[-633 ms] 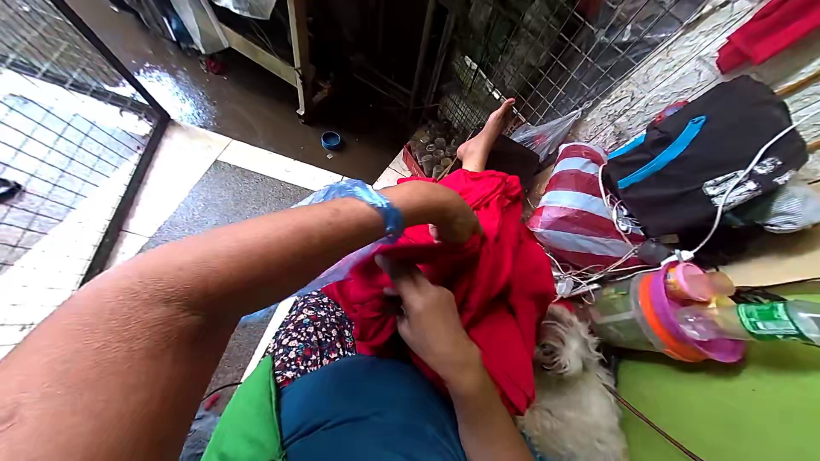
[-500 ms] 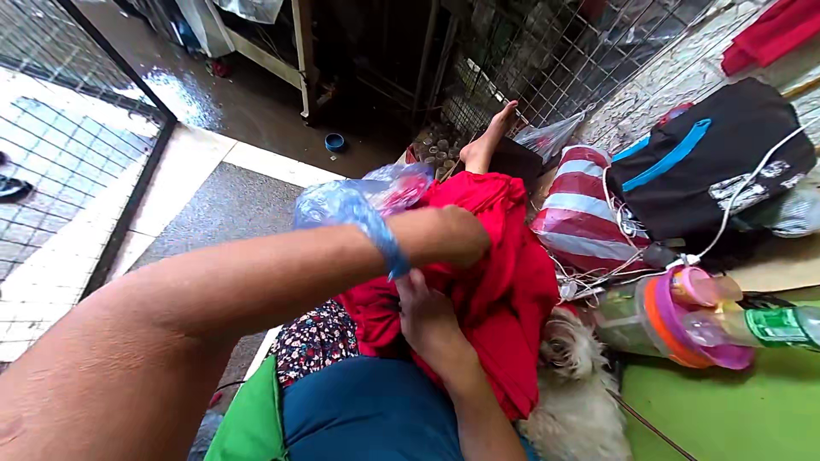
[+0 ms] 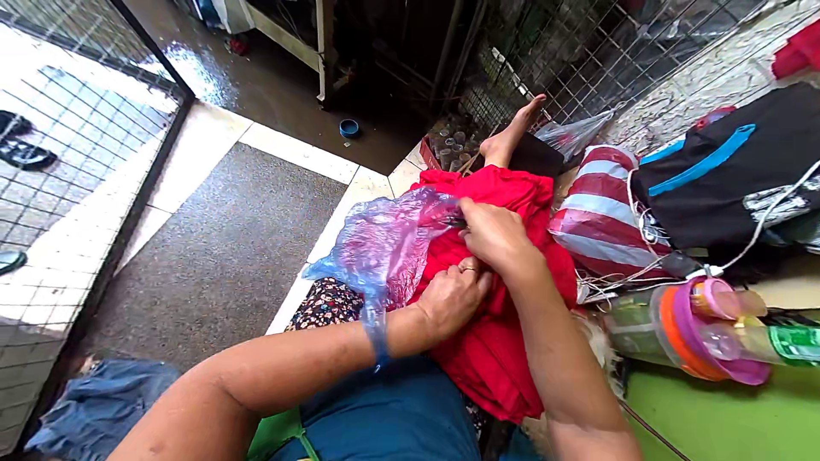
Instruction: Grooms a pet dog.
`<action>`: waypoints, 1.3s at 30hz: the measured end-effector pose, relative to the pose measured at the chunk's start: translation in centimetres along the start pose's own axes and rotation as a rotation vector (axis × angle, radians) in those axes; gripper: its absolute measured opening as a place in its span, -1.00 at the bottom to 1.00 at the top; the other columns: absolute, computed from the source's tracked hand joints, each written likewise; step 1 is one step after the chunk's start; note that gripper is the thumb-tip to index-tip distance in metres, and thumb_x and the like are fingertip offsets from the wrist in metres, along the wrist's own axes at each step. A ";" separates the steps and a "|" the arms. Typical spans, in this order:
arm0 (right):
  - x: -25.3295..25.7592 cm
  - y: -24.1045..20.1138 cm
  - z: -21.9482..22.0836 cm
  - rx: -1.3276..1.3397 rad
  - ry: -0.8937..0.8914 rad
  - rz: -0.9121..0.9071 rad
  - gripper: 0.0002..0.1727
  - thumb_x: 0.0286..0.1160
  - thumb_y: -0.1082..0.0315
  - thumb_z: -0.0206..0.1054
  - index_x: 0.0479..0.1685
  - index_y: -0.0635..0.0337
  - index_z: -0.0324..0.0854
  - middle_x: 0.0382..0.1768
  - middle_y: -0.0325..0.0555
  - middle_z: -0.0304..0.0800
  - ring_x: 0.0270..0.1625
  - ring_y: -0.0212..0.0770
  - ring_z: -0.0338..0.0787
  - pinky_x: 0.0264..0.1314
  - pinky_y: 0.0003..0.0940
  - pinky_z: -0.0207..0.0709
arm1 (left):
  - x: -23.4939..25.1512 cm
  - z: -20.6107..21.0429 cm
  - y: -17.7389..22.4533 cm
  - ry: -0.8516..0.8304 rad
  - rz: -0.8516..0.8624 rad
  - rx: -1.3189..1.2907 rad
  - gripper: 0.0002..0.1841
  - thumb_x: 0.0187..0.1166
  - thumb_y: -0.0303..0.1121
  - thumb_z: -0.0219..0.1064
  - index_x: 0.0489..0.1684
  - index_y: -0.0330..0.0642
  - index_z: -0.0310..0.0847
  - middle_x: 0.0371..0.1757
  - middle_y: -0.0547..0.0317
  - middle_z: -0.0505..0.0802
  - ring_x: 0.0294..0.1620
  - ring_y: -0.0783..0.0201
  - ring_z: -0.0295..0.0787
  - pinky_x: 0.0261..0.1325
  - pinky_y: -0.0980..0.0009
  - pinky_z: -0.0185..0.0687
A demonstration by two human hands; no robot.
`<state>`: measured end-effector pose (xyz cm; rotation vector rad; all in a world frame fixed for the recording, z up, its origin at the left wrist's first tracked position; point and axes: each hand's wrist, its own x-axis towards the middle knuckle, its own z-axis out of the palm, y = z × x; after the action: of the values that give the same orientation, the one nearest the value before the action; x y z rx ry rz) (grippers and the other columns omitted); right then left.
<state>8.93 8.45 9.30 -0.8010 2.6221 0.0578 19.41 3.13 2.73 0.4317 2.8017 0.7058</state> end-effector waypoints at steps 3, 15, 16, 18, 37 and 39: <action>3.4 -1.2 0.7 0.096 -0.151 -0.217 -0.52 0.53 0.47 0.37 0.47 0.19 0.61 0.23 0.25 0.78 0.36 0.29 0.72 0.35 0.38 0.46 | -0.2 -0.2 0.4 -0.023 -0.040 -0.022 -0.58 0.73 -0.61 -0.03 0.53 -0.46 0.43 0.27 -0.54 0.69 0.18 -0.43 0.75 0.10 -0.16 0.68; 5.4 -2.8 3.2 0.118 -0.356 -0.179 -0.29 0.57 -0.19 0.36 0.18 0.42 0.67 0.10 0.35 0.76 0.29 0.31 0.72 0.35 0.40 0.45 | -0.4 0.3 0.4 -0.092 -0.095 -0.137 -0.65 0.75 -0.60 -0.04 0.34 -0.60 0.50 0.30 -0.47 0.69 0.23 -0.33 0.76 0.17 -0.10 0.69; 5.1 -3.1 3.3 0.081 -0.401 -0.216 -0.39 0.61 -0.11 0.36 0.13 0.39 0.68 0.08 0.30 0.76 0.27 0.26 0.72 0.32 0.34 0.45 | -0.6 1.0 0.2 0.002 -0.076 -0.152 -0.67 0.73 -0.58 -0.01 0.25 -0.58 0.58 0.20 -0.44 0.76 0.15 -0.32 0.81 0.11 -0.10 0.72; 4.7 -3.2 3.2 0.061 -0.368 -0.290 -0.69 0.65 0.20 0.36 -0.04 0.35 0.69 -0.03 0.23 0.76 0.17 0.20 0.73 0.19 0.28 0.47 | -0.8 1.3 0.1 0.086 -0.062 -0.175 -0.69 0.70 -0.58 0.02 0.17 -0.57 0.64 0.12 -0.45 0.80 0.09 -0.33 0.84 0.04 -0.12 0.73; -3.3 4.0 5.4 0.718 0.708 -0.422 -0.81 0.18 0.58 0.58 -0.20 0.39 0.82 -0.20 0.07 0.88 -0.14 -0.16 0.87 -0.03 -0.20 0.78 | 2.0 3.0 -3.9 0.768 0.167 -0.974 -0.57 0.67 -0.45 0.04 0.44 -0.56 0.38 0.31 0.00 0.73 0.29 0.47 0.67 0.42 0.43 0.60; -3.6 3.2 5.1 0.559 0.772 -0.401 -0.74 0.17 0.54 0.58 -0.11 0.32 0.84 -0.18 0.07 0.89 -0.17 -0.07 0.89 -0.14 -0.09 0.75 | 2.0 3.0 -3.8 0.742 0.133 -1.097 -0.65 0.69 -0.48 -0.05 0.25 -0.54 0.48 0.10 0.24 0.80 0.18 0.63 0.69 0.42 0.53 0.58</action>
<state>11.74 13.80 5.79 -1.2802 2.8025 -1.2578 17.53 1.88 -1.97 0.1281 2.3410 2.6079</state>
